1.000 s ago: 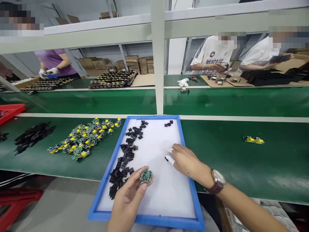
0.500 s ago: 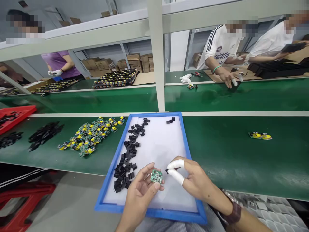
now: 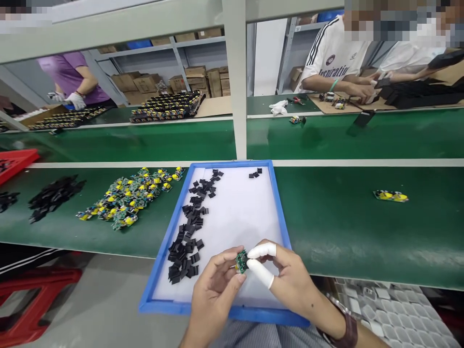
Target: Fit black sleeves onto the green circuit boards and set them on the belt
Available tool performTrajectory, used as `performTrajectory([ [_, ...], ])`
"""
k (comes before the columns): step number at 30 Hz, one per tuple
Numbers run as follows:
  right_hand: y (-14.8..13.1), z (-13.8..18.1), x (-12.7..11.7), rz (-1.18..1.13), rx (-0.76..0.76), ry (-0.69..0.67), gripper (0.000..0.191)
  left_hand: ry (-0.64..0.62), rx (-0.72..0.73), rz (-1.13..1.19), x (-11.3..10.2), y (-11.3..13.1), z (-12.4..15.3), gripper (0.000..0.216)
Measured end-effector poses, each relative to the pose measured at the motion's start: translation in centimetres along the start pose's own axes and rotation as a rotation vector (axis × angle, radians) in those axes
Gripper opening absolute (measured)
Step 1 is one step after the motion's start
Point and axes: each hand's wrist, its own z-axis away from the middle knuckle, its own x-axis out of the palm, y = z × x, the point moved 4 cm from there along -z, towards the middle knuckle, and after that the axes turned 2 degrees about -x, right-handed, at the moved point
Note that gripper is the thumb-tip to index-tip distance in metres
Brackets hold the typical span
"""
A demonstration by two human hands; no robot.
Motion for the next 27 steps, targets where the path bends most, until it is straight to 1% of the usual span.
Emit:
performTrajectory([
  [5,0.3,0.1,0.3,0.023,-0.067,0.036,0.014,-0.019,0.027,0.027,0.1,0.2,-0.1,0.027],
  [8,0.3,0.3,0.3,0.020,-0.057,0.018,0.013,-0.045,0.046,-0.019,0.0,0.1,0.0,0.035],
  [13,-0.6,0.5,0.0,0.058,-0.066,-0.049,0.019,-0.043,0.197,-0.169,-0.3,0.3,0.2,0.039],
  [19,-0.8,0.2,-0.3,0.078,0.011,-0.132,0.021,-0.066,0.330,-0.313,-0.2,0.7,0.3,0.047],
  [23,-0.7,0.0,-0.3,0.102,0.087,-0.171,0.022,-0.080,0.338,-0.351,-0.2,0.6,0.3,0.048],
  [27,-0.8,0.0,-0.2,0.093,0.108,-0.194,0.018,-0.091,0.336,-0.343,-0.1,0.7,0.3,0.048],
])
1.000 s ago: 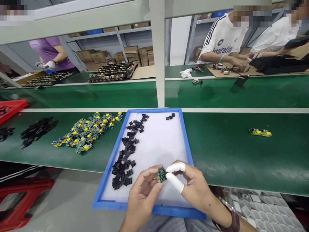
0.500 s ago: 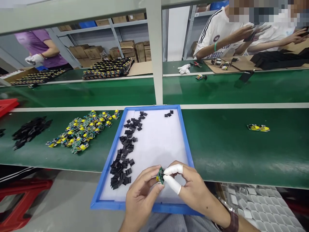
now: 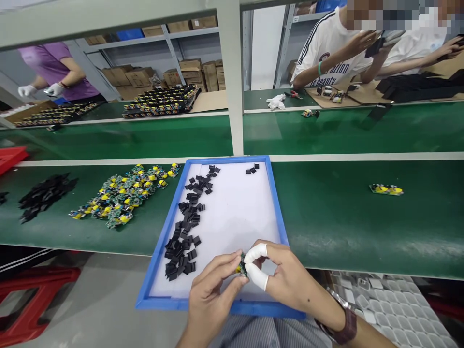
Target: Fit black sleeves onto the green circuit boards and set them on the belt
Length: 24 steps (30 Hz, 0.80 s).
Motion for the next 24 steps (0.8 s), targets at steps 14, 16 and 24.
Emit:
performTrajectory([
  [14,0.8,0.6,-0.5,-0.113,-0.059,0.052,0.020,0.005,-0.065,0.066,0.3,0.0,-0.2,0.041],
  [16,0.6,0.6,-0.4,-0.095,-0.079,0.079,0.024,0.000,-0.059,0.062,0.3,0.1,-0.3,0.041],
  [24,0.5,0.5,0.3,-0.029,-0.024,0.050,0.022,-0.038,-0.013,0.015,0.2,0.3,-0.3,0.047],
])
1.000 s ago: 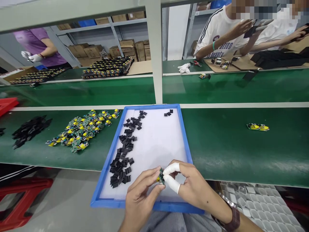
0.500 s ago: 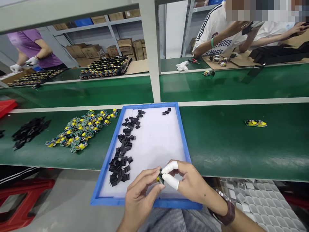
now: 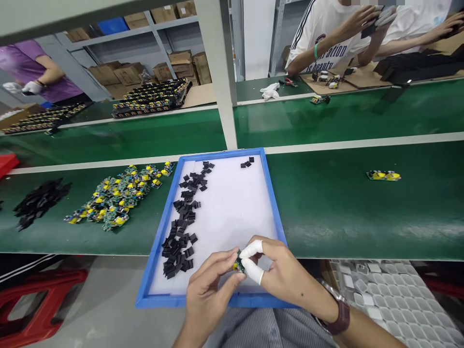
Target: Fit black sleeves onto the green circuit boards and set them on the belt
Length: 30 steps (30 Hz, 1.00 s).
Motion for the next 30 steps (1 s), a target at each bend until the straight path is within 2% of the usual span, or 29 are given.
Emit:
performTrajectory([
  [5,0.0,0.0,-0.3,0.005,-0.014,-0.067,0.024,0.004,-0.020,-0.021,0.1,-0.3,0.0,0.046],
  [9,0.3,0.2,-0.4,-0.031,0.001,-0.016,0.019,0.055,-0.004,-0.143,0.2,-0.4,0.3,0.048],
  [13,0.1,1.1,-0.3,0.012,-0.056,0.046,0.019,0.111,0.103,-0.306,0.5,0.1,0.6,0.051],
  [16,-0.1,1.6,-0.1,0.020,-0.073,0.011,0.021,0.150,0.209,-0.385,0.8,0.8,0.8,0.056],
  [20,0.1,1.7,0.3,-0.016,-0.067,-0.044,0.027,0.169,0.304,-0.402,1.3,1.4,0.7,0.063],
  [24,0.3,1.4,0.2,-0.028,-0.105,-0.015,0.029,0.169,0.299,-0.376,1.3,1.2,0.8,0.063],
  [28,-0.1,1.1,0.3,-0.012,-0.087,-0.129,0.034,0.168,0.294,-0.351,1.2,1.1,0.9,0.062],
  [30,-0.5,1.2,0.4,-0.003,-0.086,-0.139,0.035,0.184,0.287,-0.348,1.2,1.1,0.9,0.062],
])
